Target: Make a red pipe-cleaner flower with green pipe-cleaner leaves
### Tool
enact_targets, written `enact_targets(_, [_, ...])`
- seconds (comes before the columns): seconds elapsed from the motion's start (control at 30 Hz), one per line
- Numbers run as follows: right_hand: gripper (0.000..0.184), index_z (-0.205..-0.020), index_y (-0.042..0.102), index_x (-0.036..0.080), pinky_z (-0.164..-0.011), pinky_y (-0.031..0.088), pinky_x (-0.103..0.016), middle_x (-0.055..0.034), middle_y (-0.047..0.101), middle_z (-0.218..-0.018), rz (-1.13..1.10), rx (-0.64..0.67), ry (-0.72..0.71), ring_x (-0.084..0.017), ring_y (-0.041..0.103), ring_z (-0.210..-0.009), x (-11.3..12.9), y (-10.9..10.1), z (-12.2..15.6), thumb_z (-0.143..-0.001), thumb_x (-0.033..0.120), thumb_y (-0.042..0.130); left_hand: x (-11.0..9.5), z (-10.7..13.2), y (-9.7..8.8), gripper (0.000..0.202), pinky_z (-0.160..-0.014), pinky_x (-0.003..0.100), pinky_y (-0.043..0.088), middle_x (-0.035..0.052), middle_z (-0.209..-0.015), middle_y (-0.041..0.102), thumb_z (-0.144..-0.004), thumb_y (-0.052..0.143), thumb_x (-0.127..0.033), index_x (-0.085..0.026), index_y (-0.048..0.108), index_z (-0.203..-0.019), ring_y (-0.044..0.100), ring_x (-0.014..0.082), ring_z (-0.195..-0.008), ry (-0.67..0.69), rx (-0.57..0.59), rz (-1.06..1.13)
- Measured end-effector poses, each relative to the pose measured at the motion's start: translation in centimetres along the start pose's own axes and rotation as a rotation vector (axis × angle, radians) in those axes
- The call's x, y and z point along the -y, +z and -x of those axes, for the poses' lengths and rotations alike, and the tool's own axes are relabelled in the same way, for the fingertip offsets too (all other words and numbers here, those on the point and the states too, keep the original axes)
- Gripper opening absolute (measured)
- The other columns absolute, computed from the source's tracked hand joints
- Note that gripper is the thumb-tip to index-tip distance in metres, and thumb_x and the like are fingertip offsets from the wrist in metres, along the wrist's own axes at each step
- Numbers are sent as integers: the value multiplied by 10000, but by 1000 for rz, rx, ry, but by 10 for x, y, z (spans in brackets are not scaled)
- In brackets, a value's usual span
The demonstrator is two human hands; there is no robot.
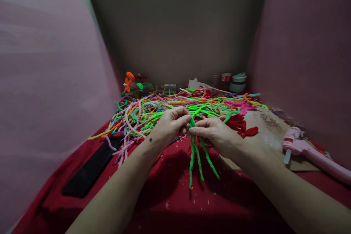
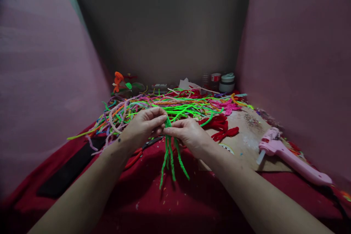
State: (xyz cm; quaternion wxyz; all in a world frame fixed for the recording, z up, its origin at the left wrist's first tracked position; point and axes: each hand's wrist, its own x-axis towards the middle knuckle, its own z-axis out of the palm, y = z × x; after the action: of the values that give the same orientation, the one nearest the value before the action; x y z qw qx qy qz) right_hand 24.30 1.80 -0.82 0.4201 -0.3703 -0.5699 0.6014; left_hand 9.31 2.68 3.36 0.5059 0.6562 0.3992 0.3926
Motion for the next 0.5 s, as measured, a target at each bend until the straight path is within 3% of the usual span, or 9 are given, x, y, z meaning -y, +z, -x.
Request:
enact_targets(0.13, [213, -645, 649, 120, -417, 267, -216, 8, 568, -527, -63, 48, 34, -53, 391, -414, 5, -1, 1, -648, 331, 679, 4, -3, 2, 119, -426, 160, 339, -57, -519, 479, -753, 569, -228, -151, 500, -693, 428, 41, -425, 111, -53, -45])
enact_targets(0.3, [200, -607, 640, 127, -414, 264, -215, 4, 583, -497, -78, -39, -4, -60, 407, -402, 3, 1, 0, -636, 321, 679, 14, -6, 3, 201, -377, 168, 257, -62, -505, 455, -709, 627, -328, -151, 532, -711, 353, 32, -383, -61, 68, 185])
enact_targets(0.5, [228, -658, 658, 116, -441, 327, -226, -12, 602, -510, -37, -56, 63, -81, 457, -424, -8, 6, 2, -641, 342, 681, 20, -11, -4, 301, -344, 181, 206, -51, -398, 436, -679, 655, -343, -136, 490, -534, 340, 36, -337, -52, -64, 73])
